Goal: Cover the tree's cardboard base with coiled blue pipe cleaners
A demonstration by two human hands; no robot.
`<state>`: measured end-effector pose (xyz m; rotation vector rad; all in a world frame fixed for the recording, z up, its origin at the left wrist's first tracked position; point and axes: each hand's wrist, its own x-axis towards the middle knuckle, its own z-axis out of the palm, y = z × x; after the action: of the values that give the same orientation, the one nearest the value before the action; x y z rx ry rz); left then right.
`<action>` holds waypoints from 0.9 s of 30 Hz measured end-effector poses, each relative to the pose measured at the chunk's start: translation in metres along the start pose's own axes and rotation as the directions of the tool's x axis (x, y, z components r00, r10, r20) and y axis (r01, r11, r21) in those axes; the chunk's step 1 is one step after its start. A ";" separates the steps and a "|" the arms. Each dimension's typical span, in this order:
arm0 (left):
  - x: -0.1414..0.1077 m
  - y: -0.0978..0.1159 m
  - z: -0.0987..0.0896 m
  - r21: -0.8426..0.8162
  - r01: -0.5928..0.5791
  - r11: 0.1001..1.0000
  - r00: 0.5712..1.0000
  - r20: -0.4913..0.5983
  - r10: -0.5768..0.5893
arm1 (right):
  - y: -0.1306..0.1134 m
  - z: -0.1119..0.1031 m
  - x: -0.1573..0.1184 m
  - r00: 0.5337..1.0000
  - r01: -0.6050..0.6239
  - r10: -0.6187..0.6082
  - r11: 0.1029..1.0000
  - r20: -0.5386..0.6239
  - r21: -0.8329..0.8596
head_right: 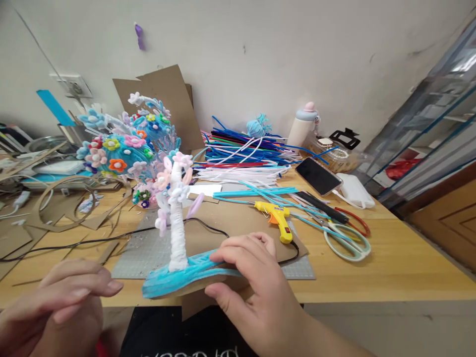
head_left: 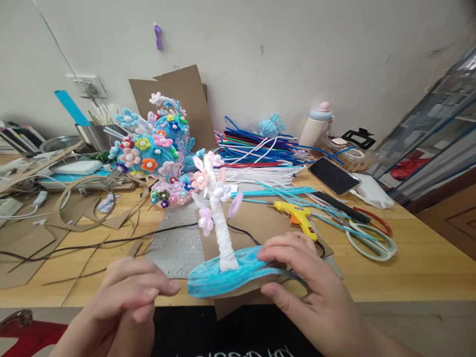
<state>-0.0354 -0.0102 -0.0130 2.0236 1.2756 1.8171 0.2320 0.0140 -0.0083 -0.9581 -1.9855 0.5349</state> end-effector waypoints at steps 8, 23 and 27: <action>-0.007 0.003 -0.002 -0.400 0.209 0.892 0.977 0.132 -0.169 | 0.002 0.000 -0.001 1.000 -0.011 0.011 0.999 -0.021 -0.031; 0.007 -0.007 0.024 -0.208 0.283 0.936 0.936 0.273 -0.223 | 0.003 0.000 -0.001 0.999 0.001 -0.003 0.998 -0.036 -0.063; 0.006 -0.009 0.030 -0.234 0.264 0.936 0.936 0.296 -0.190 | 0.003 0.000 -0.001 1.000 -0.003 0.001 0.998 -0.024 -0.063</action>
<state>-0.0139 0.0124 -0.0218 1.8120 1.0679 1.4603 0.2337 0.0147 -0.0111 -1.0007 -1.9905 0.4625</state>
